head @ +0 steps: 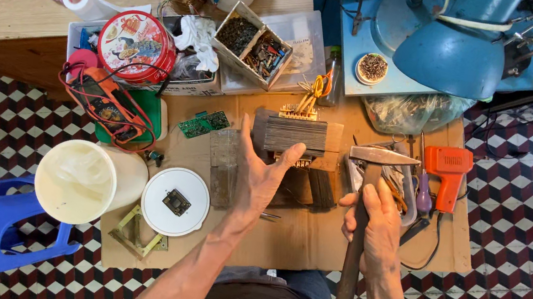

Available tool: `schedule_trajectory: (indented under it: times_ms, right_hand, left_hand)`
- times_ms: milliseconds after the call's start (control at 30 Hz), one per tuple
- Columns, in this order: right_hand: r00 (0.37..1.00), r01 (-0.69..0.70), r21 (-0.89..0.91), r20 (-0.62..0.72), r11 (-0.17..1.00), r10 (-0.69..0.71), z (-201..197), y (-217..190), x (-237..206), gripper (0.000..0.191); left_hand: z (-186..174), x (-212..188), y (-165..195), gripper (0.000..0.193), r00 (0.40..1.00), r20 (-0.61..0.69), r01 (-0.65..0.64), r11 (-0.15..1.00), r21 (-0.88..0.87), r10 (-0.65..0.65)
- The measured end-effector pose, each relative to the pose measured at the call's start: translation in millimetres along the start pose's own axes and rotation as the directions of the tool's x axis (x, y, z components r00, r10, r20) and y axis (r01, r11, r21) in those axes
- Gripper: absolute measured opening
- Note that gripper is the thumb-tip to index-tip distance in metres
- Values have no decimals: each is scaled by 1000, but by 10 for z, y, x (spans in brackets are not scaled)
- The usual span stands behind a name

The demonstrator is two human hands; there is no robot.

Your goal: The person works at a cluttered workbench on a small wooden-cased component with brass terminals and wires. They hold the assembly, tap and press wooden side pieces into place with a hammer, fit parts together by hand, and reposition the unit repeatedly while aligning its pieces.

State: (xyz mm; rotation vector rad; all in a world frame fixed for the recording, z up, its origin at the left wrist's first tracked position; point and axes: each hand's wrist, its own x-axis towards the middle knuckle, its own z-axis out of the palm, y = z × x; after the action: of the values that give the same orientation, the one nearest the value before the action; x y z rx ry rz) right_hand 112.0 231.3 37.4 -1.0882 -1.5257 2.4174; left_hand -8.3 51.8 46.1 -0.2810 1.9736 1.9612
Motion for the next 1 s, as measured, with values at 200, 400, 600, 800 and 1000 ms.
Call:
schedule_trajectory:
  times_ms: [200,400,600,800,1000]
  right_hand:
    - [999,-27,82,-28,996,30,75,-10,30,26]
    - [995,-100,49,-15,994,101,103,-6,67,24]
    - [997,-60,149,-35,987,66,71,50,60,20]
    - [996,-89,23,9,996,89,27,74,102,26]
    - [996,-55,96,-71,994,62,121,119,63,18]
  left_hand:
    - [308,80,-175,122,999,-52,-8,998,-62,5]
    - [339,90,-251,106,997,-52,-60,997,-47,57]
    - [348,86,-284,100,996,-56,-77,996,-43,74]
    - [348,67,-274,100,996,-66,-59,998,-13,58]
    - [347,76,-292,101,988,-101,-116,993,5,116]
